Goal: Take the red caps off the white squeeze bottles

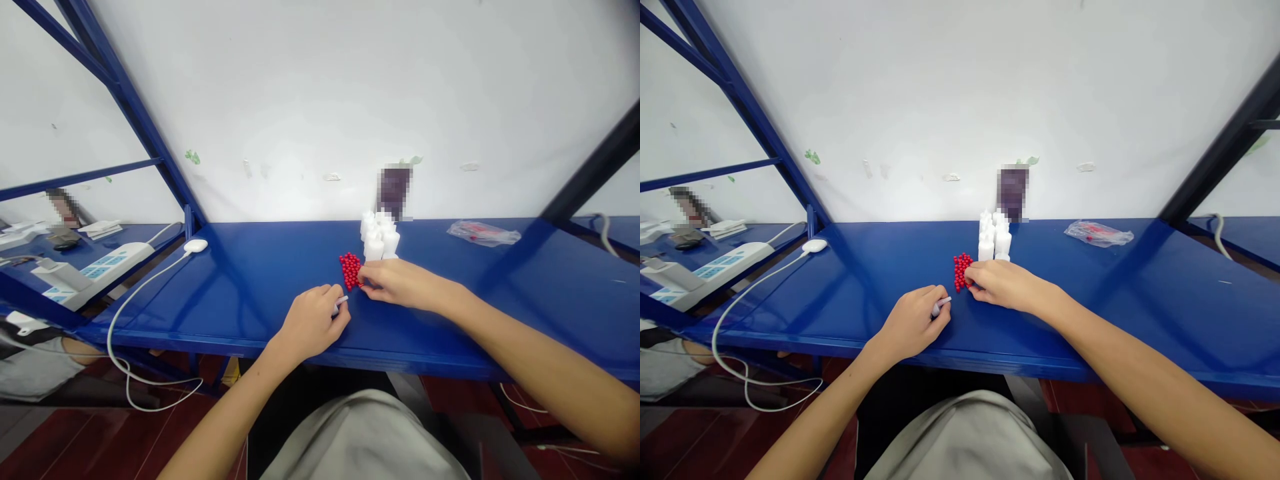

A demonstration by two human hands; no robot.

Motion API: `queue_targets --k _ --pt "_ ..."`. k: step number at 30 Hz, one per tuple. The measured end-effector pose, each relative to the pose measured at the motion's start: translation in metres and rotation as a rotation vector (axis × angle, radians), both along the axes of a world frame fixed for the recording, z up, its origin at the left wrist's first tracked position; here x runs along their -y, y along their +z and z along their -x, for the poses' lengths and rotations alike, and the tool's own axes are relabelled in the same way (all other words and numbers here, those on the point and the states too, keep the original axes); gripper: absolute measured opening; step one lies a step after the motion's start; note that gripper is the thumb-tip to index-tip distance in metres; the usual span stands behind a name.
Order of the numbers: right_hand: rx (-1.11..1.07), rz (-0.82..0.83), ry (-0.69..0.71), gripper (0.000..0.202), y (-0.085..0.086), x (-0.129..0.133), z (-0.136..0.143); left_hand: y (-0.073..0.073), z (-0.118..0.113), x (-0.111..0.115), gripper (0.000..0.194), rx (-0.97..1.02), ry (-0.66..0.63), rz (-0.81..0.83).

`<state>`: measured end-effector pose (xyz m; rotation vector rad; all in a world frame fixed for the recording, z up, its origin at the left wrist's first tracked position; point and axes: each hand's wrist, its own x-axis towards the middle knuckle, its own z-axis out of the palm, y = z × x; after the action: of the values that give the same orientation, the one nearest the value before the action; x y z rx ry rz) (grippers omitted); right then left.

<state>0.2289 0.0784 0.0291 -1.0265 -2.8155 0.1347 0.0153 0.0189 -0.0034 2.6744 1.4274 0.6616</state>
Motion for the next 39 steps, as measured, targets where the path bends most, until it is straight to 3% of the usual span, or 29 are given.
queue_targets --k 8,17,25,39 --pt "-0.083 0.091 0.032 0.009 0.005 0.004 0.001 -0.001 0.000 0.000 0.019 -0.005 0.003 -0.005" --pt "-0.099 0.075 0.141 0.015 -0.005 0.000 0.000 -0.003 0.001 -0.001 0.018 -0.009 -0.001 -0.022" --pt "-0.128 0.001 0.052 0.015 -0.013 -0.003 0.000 -0.003 0.000 -0.001 0.018 -0.012 -0.001 -0.028" --pt "-0.169 -0.045 0.064 0.014 -0.017 -0.009 0.000 -0.002 0.001 0.000 0.019 -0.001 -0.008 -0.020"
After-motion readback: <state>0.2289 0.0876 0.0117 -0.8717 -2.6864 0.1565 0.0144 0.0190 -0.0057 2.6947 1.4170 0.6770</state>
